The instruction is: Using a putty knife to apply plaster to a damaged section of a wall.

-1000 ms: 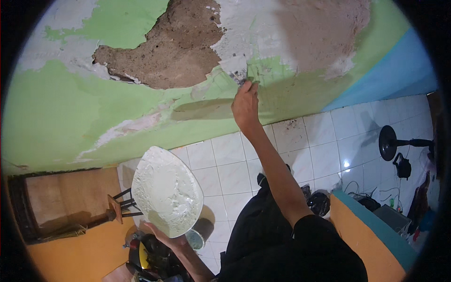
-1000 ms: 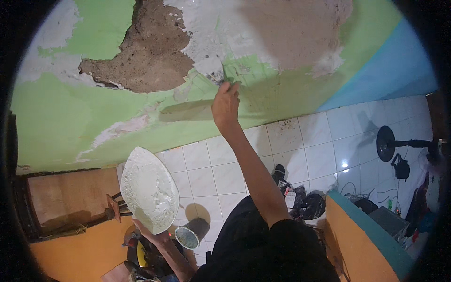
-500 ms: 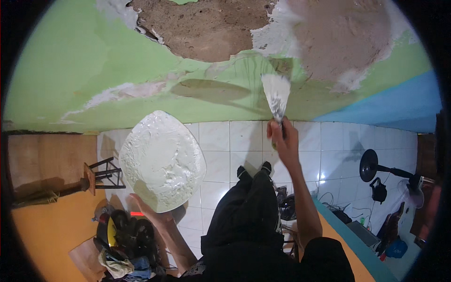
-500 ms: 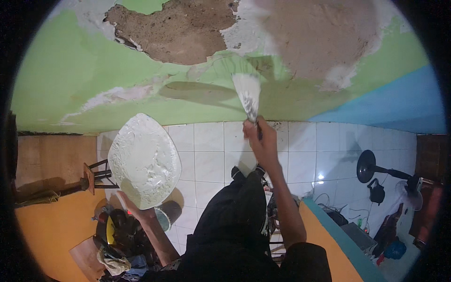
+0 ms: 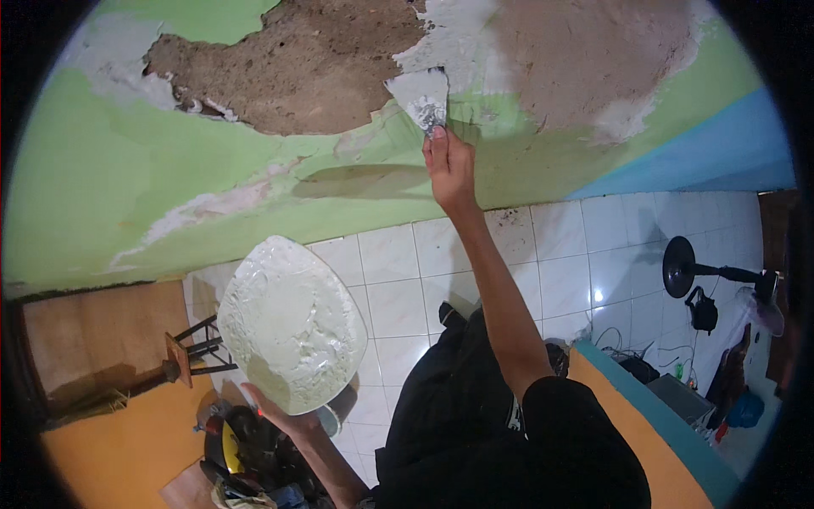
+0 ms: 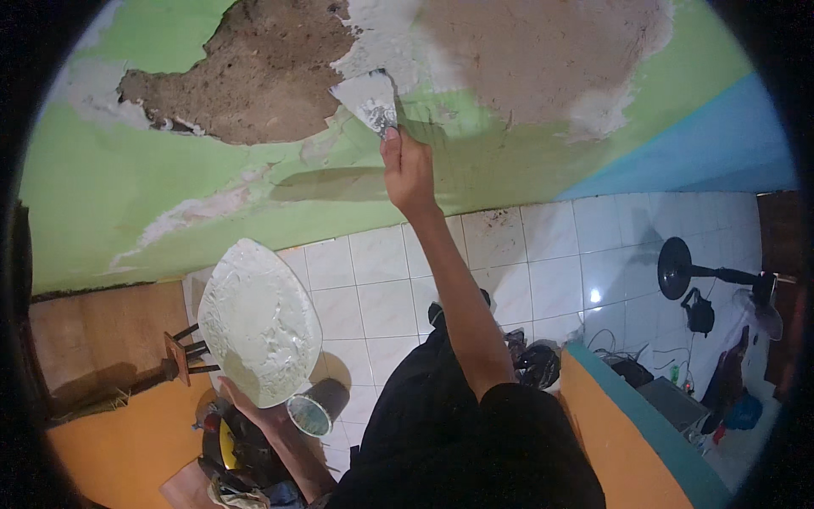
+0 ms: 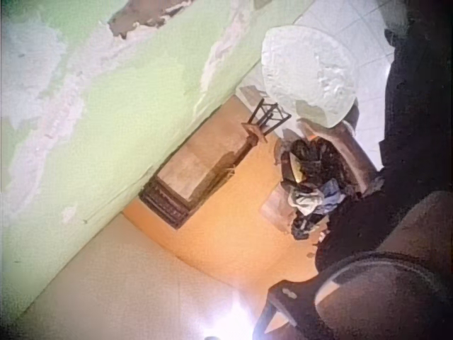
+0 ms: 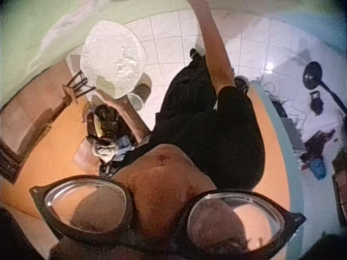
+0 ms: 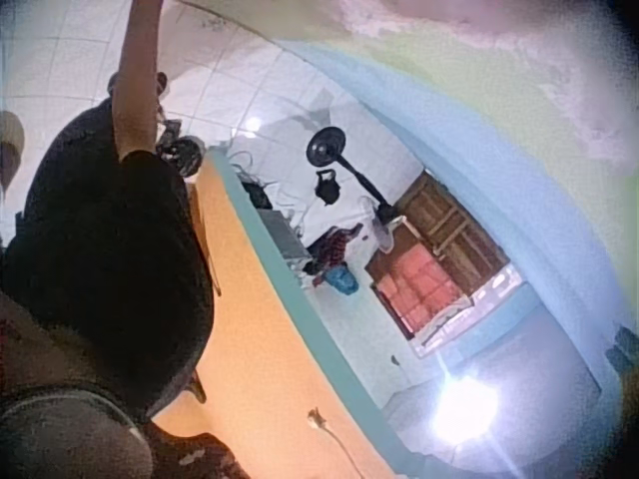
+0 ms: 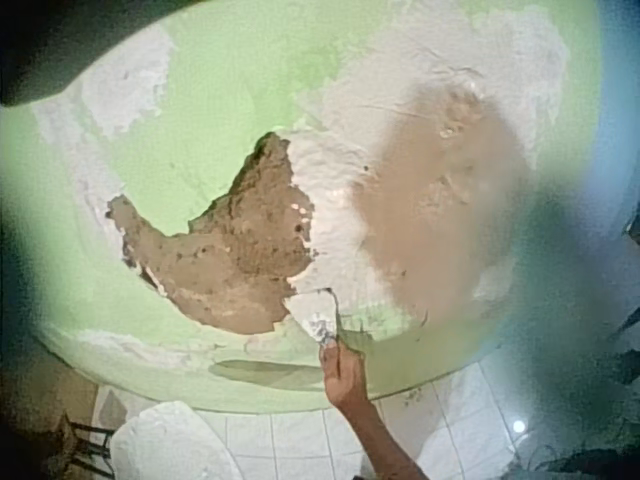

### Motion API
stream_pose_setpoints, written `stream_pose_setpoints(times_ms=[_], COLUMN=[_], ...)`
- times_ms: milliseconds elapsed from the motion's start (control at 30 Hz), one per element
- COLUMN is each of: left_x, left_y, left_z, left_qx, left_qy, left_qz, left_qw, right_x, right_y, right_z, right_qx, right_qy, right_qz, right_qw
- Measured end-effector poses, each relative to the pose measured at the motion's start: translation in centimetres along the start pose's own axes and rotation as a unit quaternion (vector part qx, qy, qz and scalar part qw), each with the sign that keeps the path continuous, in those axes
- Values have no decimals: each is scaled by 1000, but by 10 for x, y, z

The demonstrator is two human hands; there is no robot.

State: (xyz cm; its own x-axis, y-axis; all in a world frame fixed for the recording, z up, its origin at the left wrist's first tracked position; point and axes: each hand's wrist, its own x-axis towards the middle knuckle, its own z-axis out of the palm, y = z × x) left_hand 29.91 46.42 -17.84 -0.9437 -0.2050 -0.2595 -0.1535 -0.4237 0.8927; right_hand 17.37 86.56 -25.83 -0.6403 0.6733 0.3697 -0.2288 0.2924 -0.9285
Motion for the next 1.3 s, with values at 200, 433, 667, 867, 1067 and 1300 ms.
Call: stream_pose_setpoints(times_ms=[200,433,667,867,1067,1300], left_x=[11,0,-38,-28,-43,-69], left_y=[-12,7,66,104,114,104], left_z=[15,11,-35,-87,-100,-113], left_qx=[7,11,18,18,-13,4], left_qy=[6,6,56,81,67,44], left_qz=[26,28,59,35,41,1], left_qw=[1000,1000,997,996,997,999], right_x=[18,-11,-89,-160,-170,-158], right_y=[24,38,-36,-234,-315,-341], right_z=[12,4,-23,-32,-15,-15], right_qx=[46,78,53,12,-167,-329], right_qy=[6,-6,-45,-296,-459,-486], right_qz=[38,45,60,173,151,-65], right_qw=[998,996,996,939,860,807])
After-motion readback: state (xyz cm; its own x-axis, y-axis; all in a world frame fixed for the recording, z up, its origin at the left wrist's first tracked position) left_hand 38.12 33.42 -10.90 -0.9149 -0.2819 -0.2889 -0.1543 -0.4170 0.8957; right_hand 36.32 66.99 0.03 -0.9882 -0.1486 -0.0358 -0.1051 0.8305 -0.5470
